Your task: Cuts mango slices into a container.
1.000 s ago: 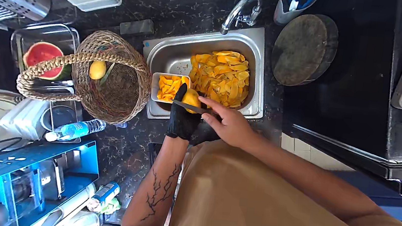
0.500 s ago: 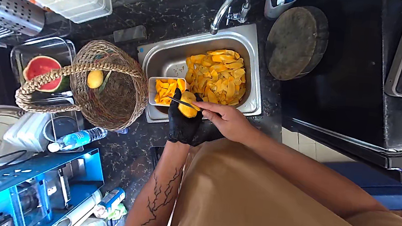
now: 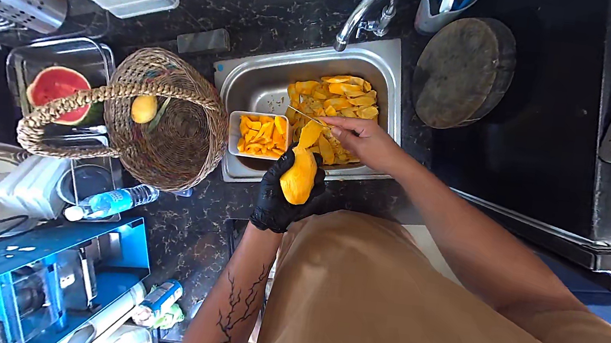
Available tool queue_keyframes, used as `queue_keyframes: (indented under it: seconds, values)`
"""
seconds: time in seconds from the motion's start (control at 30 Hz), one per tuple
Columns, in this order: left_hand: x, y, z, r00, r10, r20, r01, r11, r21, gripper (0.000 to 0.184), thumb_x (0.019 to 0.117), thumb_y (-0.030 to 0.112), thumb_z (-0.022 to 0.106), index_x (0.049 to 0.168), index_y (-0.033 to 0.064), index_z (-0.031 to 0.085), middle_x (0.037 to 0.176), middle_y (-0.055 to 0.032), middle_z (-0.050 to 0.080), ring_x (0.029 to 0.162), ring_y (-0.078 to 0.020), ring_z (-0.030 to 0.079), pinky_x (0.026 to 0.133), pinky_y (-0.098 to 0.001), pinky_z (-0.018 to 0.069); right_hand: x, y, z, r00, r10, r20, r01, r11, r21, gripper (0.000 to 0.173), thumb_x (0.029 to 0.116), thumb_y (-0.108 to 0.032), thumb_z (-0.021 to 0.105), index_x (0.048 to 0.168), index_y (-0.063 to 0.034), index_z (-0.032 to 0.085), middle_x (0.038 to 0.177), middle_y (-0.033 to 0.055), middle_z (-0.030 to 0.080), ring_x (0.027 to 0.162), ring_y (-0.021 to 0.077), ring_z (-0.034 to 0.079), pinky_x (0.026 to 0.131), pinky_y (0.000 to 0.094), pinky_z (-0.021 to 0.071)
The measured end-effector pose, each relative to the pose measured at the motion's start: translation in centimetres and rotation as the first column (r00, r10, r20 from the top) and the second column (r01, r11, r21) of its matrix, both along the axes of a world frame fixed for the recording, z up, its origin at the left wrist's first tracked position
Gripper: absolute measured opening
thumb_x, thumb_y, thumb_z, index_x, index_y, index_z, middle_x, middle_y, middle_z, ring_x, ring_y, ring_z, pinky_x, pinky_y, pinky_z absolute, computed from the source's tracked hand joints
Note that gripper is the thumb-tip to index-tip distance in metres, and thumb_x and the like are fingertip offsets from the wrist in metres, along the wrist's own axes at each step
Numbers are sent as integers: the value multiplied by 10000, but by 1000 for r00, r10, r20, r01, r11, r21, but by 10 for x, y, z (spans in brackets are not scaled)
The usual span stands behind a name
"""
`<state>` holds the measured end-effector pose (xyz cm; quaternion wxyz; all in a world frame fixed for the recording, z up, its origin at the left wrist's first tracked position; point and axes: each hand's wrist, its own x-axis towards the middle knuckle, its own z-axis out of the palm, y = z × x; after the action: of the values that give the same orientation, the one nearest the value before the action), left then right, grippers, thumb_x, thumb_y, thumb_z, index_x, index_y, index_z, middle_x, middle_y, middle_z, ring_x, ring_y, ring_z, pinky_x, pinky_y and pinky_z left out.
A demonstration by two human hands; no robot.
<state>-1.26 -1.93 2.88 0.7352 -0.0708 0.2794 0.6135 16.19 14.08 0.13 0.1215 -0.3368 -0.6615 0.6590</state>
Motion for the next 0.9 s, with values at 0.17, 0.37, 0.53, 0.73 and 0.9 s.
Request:
queue_keyframes:
  seconds: [0.17, 0.37, 0.53, 0.73, 0.9]
  values:
    - [0, -1, -6, 998, -32, -61, 32, 999, -7, 646, 817, 349, 771, 1380, 140, 532, 1159, -162, 660, 985, -277, 696, 759, -405, 617, -8, 0, -18, 985, 11, 172, -6, 999, -32, 396, 1112, -336, 444, 1479, -260, 570, 1238, 49, 683, 883, 142, 629, 818, 370, 524]
    - [2, 13, 6, 992, -31, -126, 16, 992, -124, 604, 900, 293, 661, 1463, 146, 498, 1196, -176, 641, 976, -287, 690, 800, -441, 615, -8, -11, -31, 954, -108, 280, 110, 994, 8, 422, 1113, -397, 405, 1496, -297, 551, 1374, 42, 652, 1172, 232, 650, 993, 554, 503]
    - [8, 23, 9, 980, -121, -156, 112, 992, -65, 508, 933, 336, 612, 1400, 146, 547, 1052, -124, 645, 860, -236, 673, 717, -395, 602, 13, -4, -52, 900, -125, 418, 122, 992, 34, 522, 1112, -442, 356, 1607, -277, 370, 1461, 121, 590, 1248, 336, 630, 1040, 635, 476]
    - [17, 40, -8, 965, 117, -234, -177, 950, -256, 385, 1016, 379, 480, 1282, 119, 577, 1116, -137, 673, 989, -268, 687, 818, -458, 601, 11, -64, 28, 957, -107, 268, 104, 994, 28, 479, 1078, -485, 452, 1541, -362, 448, 1012, 93, 714, 809, 260, 691, 731, 550, 587]
    - [27, 48, 0, 938, 282, -203, -330, 907, -263, 340, 1071, 396, 444, 1259, 125, 526, 1102, -124, 657, 988, -249, 688, 839, -404, 599, 13, -84, 40, 963, -39, 266, -38, 960, 279, 500, 1072, -483, 477, 1559, -379, 436, 1153, 35, 740, 942, 235, 723, 802, 535, 584]
